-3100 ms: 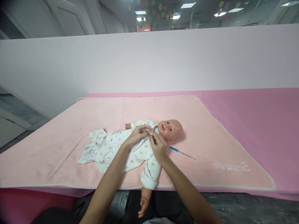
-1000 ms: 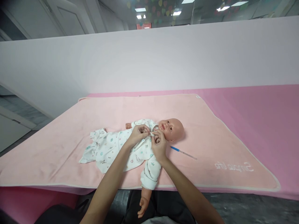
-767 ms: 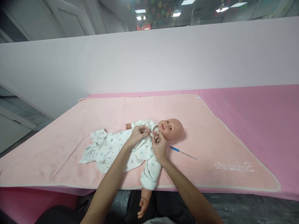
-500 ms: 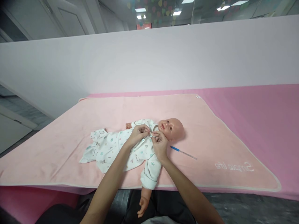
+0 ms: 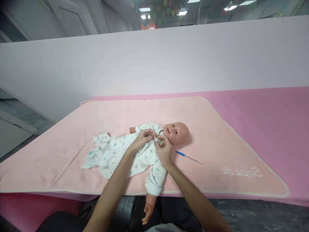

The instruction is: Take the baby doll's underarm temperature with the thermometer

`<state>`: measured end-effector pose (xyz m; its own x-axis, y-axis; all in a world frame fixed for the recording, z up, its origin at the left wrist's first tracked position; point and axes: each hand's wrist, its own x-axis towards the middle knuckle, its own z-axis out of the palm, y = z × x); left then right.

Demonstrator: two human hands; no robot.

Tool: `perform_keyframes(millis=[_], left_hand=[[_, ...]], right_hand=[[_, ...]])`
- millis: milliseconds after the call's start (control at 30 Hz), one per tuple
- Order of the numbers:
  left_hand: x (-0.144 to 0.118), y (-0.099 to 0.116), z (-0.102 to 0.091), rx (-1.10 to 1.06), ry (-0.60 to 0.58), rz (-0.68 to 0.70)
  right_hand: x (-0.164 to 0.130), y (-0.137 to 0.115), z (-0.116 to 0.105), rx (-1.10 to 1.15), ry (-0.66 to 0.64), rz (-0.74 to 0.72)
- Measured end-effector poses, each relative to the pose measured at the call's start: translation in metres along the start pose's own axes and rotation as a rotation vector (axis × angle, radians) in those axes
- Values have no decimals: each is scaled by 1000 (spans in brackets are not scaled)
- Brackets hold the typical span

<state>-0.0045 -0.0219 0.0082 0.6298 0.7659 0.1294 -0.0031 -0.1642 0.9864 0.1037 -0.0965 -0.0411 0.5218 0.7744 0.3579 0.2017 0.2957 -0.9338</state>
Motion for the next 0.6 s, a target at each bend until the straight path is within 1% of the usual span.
perform_keyframes(millis=[300, 433, 600], left_hand=[[-2, 5, 1, -31, -58, -6], [-3, 6, 1, -27, -81, -18], [-2, 7, 0, -31, -98, -15]], right_hand=[[-1, -3, -1, 63, -32, 14], [-2, -5, -4, 117, -79, 32], [-2, -6, -3, 81, -56, -15]])
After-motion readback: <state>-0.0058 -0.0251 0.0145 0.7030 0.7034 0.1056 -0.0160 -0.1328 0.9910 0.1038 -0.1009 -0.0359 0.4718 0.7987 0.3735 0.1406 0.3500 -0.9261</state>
